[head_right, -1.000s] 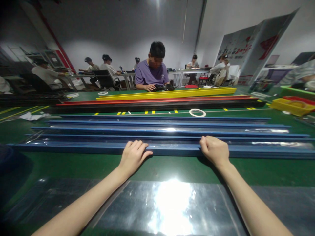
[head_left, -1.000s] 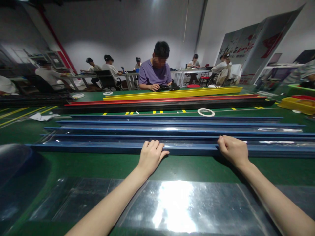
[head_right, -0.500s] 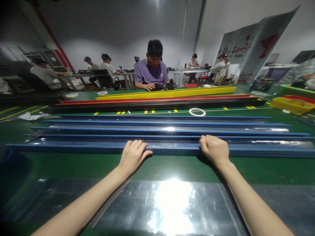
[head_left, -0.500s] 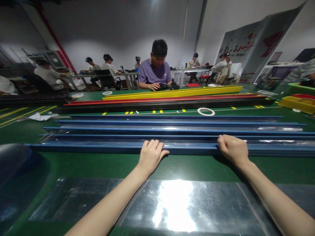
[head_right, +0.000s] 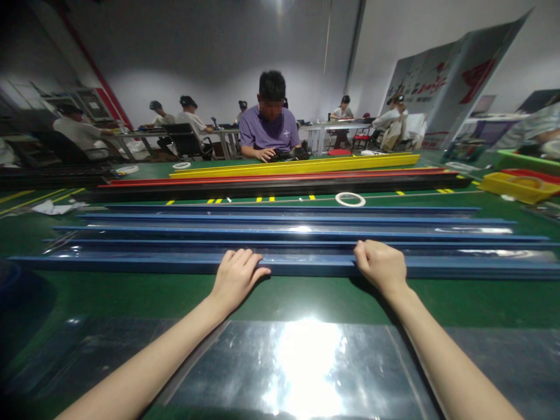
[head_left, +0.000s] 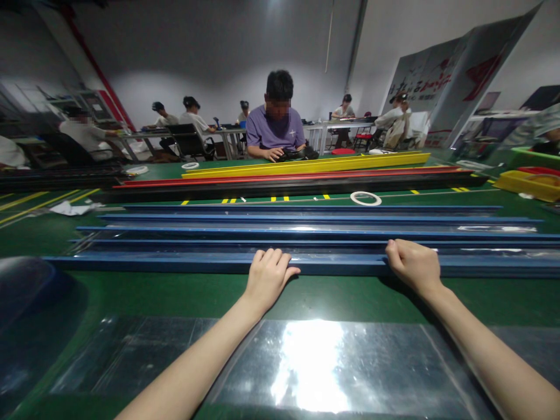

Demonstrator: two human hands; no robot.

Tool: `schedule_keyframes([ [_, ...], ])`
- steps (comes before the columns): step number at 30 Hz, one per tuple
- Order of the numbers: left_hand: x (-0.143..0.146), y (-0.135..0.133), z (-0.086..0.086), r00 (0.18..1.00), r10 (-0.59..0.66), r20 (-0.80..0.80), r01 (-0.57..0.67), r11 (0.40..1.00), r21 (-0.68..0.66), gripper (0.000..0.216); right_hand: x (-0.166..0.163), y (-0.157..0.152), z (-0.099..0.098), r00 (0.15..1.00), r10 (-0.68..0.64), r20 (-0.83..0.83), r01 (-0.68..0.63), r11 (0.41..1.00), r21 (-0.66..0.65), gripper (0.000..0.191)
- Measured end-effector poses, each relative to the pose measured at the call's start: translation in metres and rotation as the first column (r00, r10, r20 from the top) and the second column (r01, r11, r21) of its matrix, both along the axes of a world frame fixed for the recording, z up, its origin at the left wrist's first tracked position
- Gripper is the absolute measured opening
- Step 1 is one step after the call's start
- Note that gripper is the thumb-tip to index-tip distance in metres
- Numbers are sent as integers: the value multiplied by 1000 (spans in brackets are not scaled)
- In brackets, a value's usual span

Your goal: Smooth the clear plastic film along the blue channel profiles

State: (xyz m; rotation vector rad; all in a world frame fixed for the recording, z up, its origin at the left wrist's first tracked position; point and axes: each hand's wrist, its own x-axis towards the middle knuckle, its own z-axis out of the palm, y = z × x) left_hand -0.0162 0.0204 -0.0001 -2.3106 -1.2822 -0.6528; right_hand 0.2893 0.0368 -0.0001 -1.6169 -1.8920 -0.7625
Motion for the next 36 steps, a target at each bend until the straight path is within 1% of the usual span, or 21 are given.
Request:
schedule_keyframes([
  [27,-1,-2,0,1000,-18,24,18,1000,-11,28,0,0,1,999,-34,1,34,999,-38,46],
  [36,0,0,-2,998,8,59,-5,998,-56,31,-1,0,1,998,-61,-14,59,995,-84,46],
])
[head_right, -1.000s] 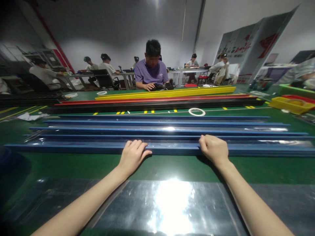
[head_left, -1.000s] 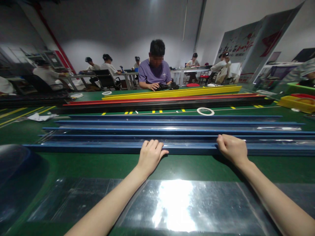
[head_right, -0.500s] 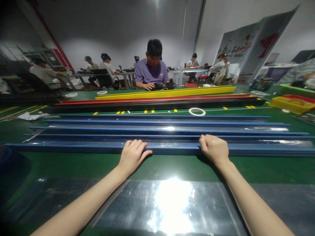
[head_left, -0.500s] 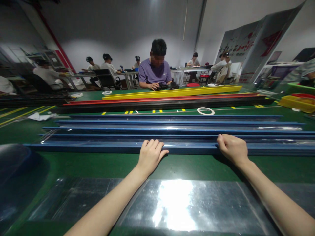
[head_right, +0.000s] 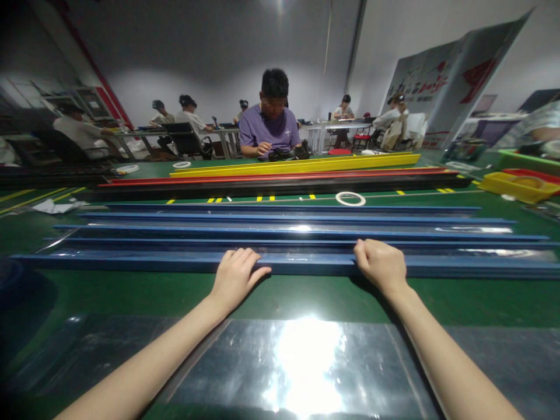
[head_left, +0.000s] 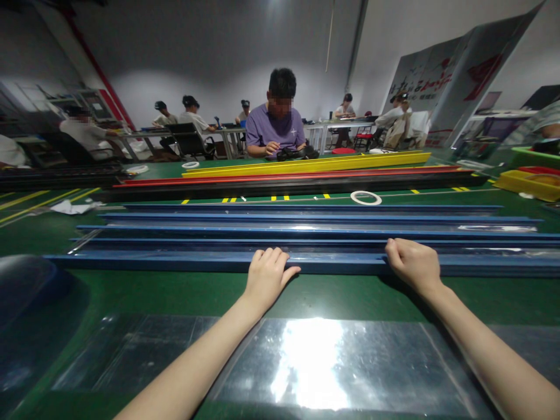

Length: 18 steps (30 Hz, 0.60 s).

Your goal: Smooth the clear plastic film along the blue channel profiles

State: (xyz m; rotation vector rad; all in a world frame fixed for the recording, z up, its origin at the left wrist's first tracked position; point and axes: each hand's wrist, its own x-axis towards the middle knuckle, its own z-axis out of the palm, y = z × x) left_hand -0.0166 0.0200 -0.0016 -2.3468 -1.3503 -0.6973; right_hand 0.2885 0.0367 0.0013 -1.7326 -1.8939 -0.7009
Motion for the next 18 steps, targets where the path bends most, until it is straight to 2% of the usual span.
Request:
schedule_keyframes([
  [18,-2,1,4,992,39,118,-34,998,-44,33,1,0,1,999,-33,1,33,998,-44,45],
])
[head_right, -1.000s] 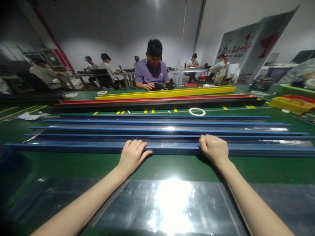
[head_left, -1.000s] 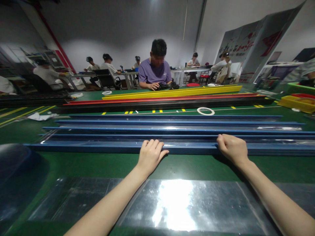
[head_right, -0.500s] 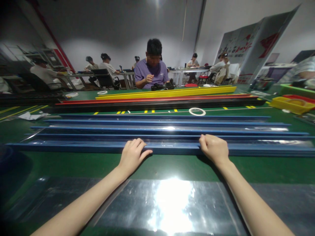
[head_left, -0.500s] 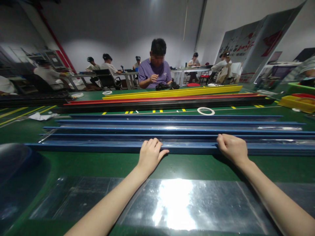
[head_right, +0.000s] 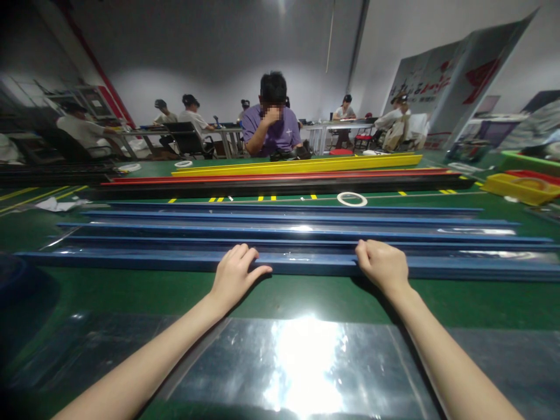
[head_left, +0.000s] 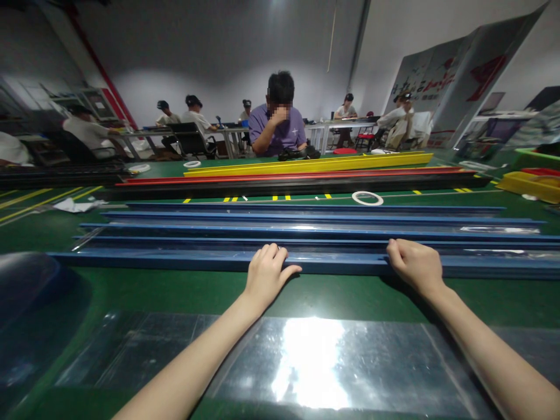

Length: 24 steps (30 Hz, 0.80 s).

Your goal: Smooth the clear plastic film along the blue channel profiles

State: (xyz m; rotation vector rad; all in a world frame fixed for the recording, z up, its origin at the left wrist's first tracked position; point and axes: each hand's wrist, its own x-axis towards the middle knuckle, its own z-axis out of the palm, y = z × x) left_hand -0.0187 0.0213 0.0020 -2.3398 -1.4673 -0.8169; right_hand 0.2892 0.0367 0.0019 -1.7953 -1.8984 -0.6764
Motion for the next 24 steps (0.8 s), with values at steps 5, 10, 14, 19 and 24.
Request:
schedule_keyframes([
  [5,0,1,1,1000,-13,24,13,1000,-14,33,1,1,-1,1000,-7,2,7,1000,-7,45],
  [10,0,0,0,1000,0,25,0,1000,-15,34,0,0,0,1000,-20,4,20,1000,-16,45],
  [14,1,-1,0,1000,10,7,-10,1000,0,34,-1,-1,2,1000,-23,7,23,999,-48,44],
  [19,1,-2,1,1000,14,6,-14,1000,17,34,-2,-2,4,999,-34,-9,33,996,-83,45],
  [24,1,-2,0,1000,19,-18,-18,1000,23,35,-2,-2,11,1000,-22,-15,18,979,-202,45],
])
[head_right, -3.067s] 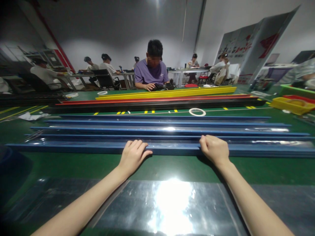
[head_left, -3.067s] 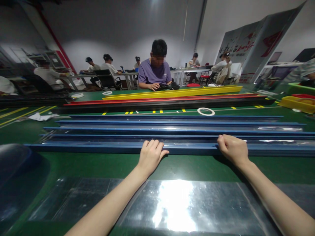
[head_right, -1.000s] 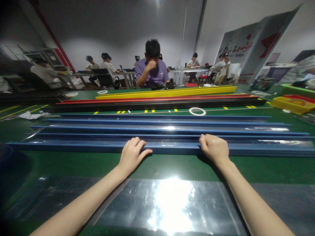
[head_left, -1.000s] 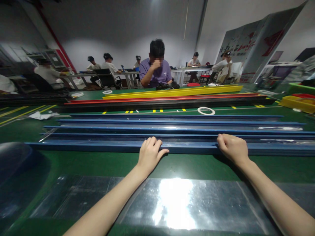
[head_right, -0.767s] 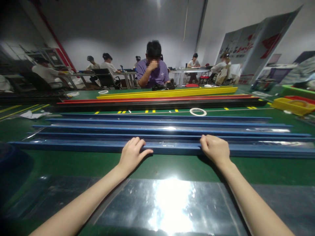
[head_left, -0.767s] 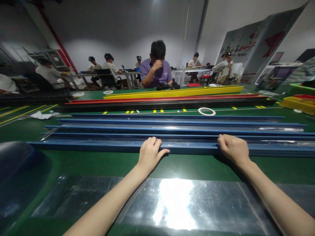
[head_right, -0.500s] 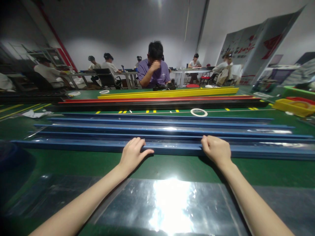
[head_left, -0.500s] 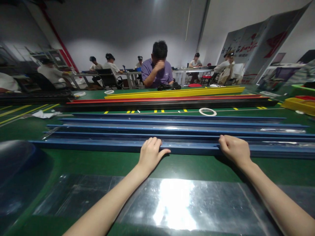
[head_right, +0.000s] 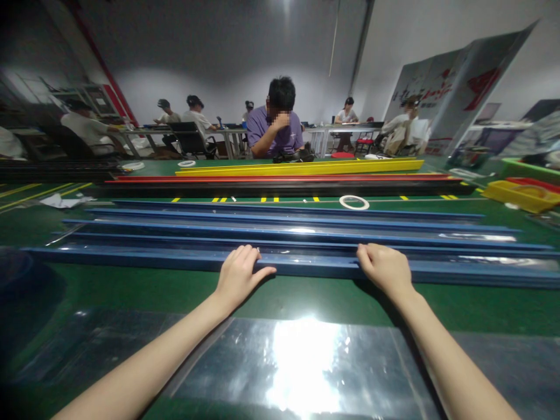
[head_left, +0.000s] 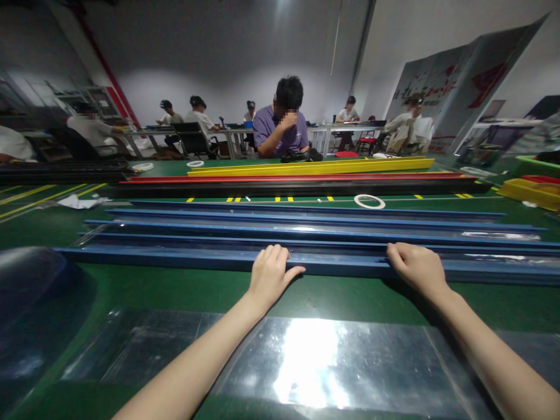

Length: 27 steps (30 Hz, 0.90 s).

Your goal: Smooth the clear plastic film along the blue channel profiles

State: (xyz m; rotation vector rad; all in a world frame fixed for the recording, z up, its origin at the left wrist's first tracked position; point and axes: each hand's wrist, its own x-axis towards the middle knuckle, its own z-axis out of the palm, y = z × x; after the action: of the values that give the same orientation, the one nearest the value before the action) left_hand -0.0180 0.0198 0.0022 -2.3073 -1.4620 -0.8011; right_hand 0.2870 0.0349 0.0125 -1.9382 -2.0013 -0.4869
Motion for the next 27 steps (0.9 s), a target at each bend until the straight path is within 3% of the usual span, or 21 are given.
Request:
schedule_keyframes([
  [6,0,0,0,999,13,-51,-12,1000,23,37,-2,0,12,1000,-7,-17,3,980,-198,47],
  [15,1,0,-1,995,31,-97,-29,999,23,37,-7,1,22,986,130,-100,-154,945,-289,42],
  [27,3,0,-2,995,27,-96,-23,999,47,29,-96,5,45,948,315,-42,-312,902,-297,41],
])
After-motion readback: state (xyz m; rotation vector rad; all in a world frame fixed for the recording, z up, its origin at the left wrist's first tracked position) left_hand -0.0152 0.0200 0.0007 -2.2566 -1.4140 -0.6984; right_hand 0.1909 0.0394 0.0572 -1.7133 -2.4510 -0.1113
